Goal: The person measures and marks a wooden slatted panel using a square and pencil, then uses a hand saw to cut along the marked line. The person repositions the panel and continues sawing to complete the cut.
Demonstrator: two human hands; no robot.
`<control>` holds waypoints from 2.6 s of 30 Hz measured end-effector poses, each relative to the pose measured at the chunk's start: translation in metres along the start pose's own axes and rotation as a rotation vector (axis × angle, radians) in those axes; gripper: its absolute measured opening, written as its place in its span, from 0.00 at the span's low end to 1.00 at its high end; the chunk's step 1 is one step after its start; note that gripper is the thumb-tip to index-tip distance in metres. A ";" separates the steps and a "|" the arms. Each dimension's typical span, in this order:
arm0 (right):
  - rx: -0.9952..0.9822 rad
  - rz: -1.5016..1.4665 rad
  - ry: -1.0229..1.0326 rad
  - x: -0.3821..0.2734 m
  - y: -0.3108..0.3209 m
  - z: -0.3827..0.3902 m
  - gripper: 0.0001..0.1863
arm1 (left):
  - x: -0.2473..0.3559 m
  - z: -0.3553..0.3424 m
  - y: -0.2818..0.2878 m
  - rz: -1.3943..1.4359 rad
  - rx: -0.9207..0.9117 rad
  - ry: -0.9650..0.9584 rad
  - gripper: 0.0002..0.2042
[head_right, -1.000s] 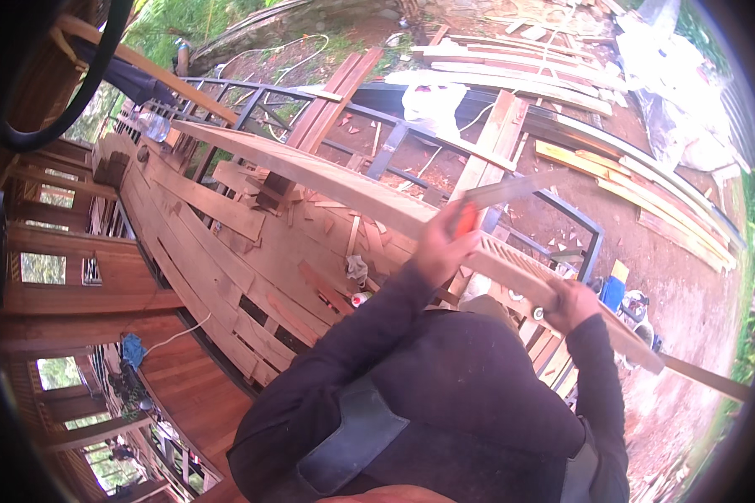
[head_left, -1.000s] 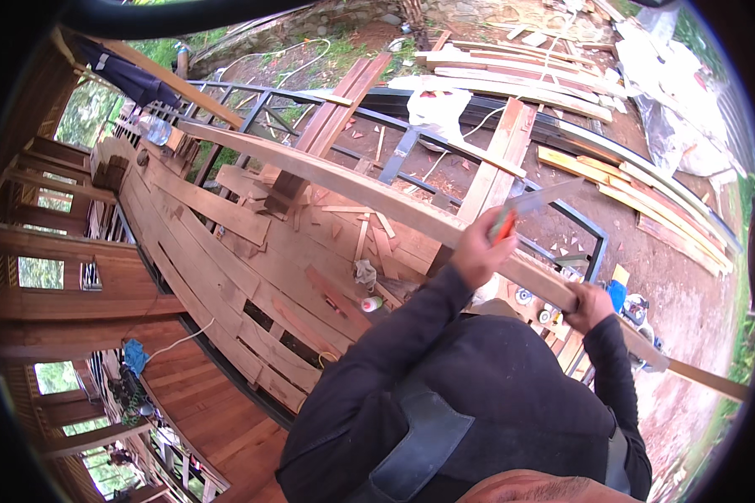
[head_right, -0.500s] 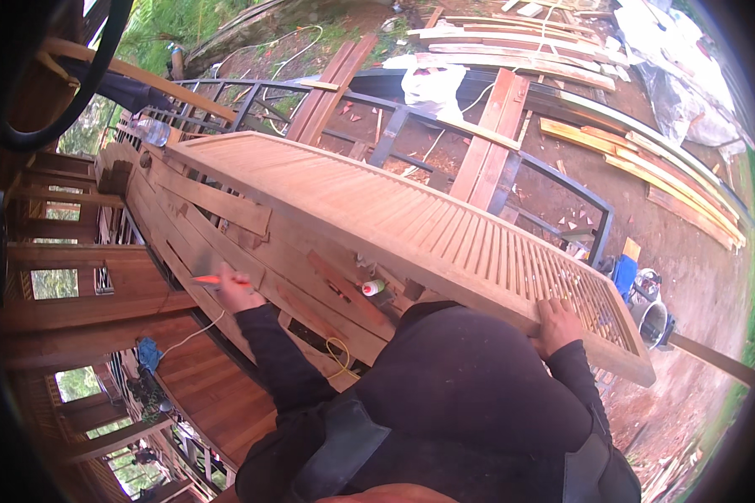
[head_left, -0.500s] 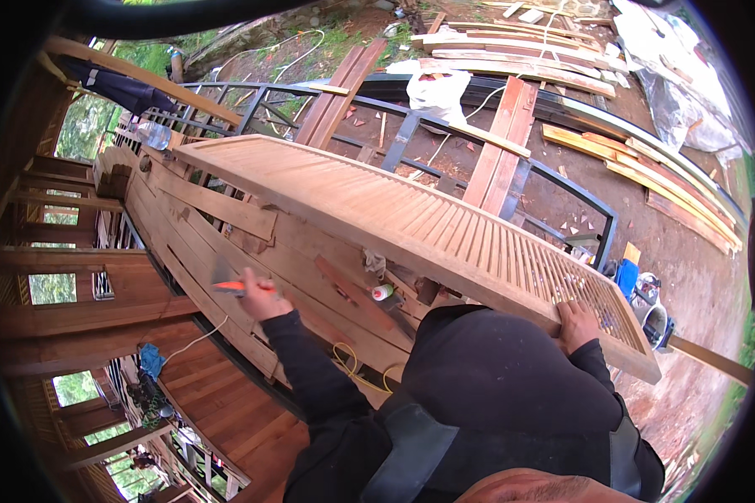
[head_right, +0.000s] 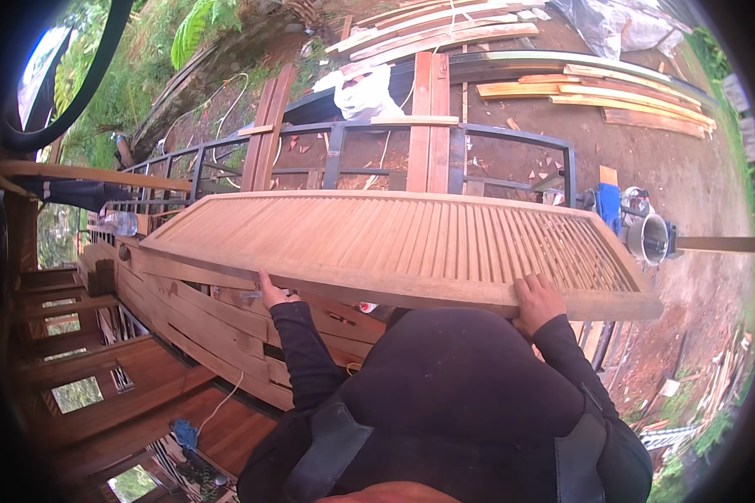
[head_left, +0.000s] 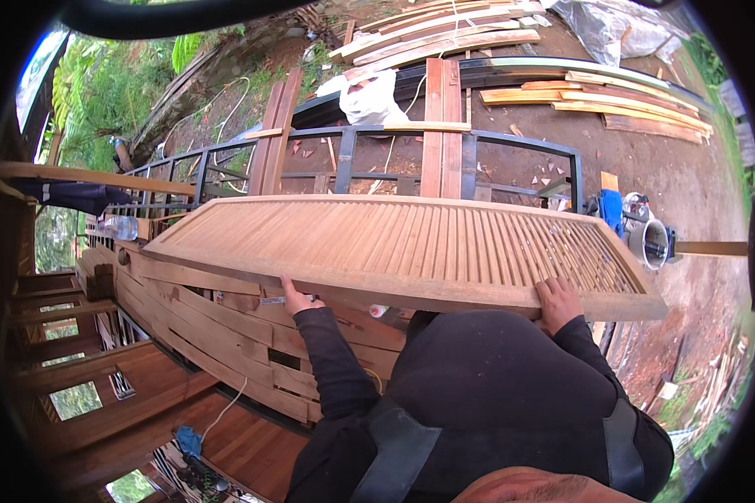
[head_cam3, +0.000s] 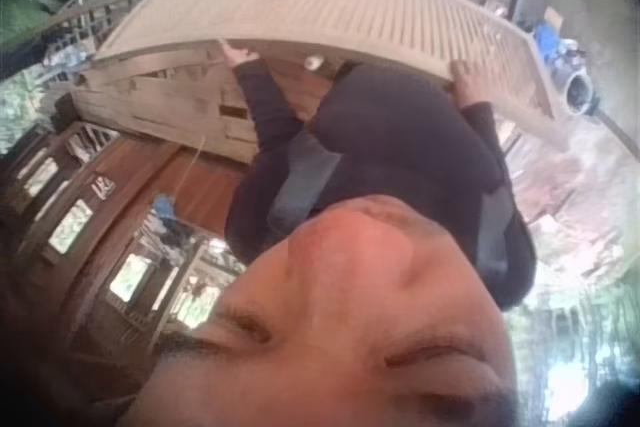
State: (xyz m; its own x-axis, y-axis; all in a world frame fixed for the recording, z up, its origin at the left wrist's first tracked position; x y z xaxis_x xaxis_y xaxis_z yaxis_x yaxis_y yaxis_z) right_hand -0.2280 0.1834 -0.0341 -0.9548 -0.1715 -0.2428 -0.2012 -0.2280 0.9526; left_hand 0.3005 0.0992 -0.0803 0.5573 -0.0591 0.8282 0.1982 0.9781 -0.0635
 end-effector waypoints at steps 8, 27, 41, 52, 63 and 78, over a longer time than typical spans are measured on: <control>0.135 0.013 0.011 -0.011 -0.024 0.007 0.18 | 0.008 -0.022 -0.014 -0.221 0.111 -0.013 0.24; -0.057 0.067 0.051 0.021 -0.090 -0.072 0.31 | -0.082 -0.129 -0.071 -0.321 0.081 0.101 0.27; -0.150 0.223 0.030 0.067 -0.221 -0.092 0.23 | -0.202 -0.213 -0.013 -0.336 0.024 0.421 0.24; -0.022 0.271 0.047 0.060 -0.278 -0.126 0.18 | -0.229 -0.247 -0.016 -0.158 -0.074 0.444 0.23; -0.151 0.271 -0.115 0.066 -0.343 -0.123 0.18 | -0.215 -0.118 0.116 -0.442 -0.168 0.337 0.10; -0.677 -1.096 -0.364 -0.055 -0.234 -0.051 0.29 | -0.196 0.099 0.131 -1.395 -0.988 -0.486 0.25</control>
State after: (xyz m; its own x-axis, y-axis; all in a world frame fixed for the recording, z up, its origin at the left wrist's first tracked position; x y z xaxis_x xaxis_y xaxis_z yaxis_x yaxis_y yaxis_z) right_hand -0.1175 0.1971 -0.2530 -0.3961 0.6433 -0.6552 -0.8493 -0.5278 -0.0047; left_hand 0.1375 0.2584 -0.1962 -0.6624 -0.4236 0.6179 0.7377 -0.2254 0.6364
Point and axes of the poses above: each hand's wrist, its own z-axis away from the middle knuckle, its own y-axis out of the back of the hand, x = y × z, the point moved 1 cm from there along -z, towards the middle knuckle, and after that the axes turned 6 degrees about x, right-handed, at the moved point
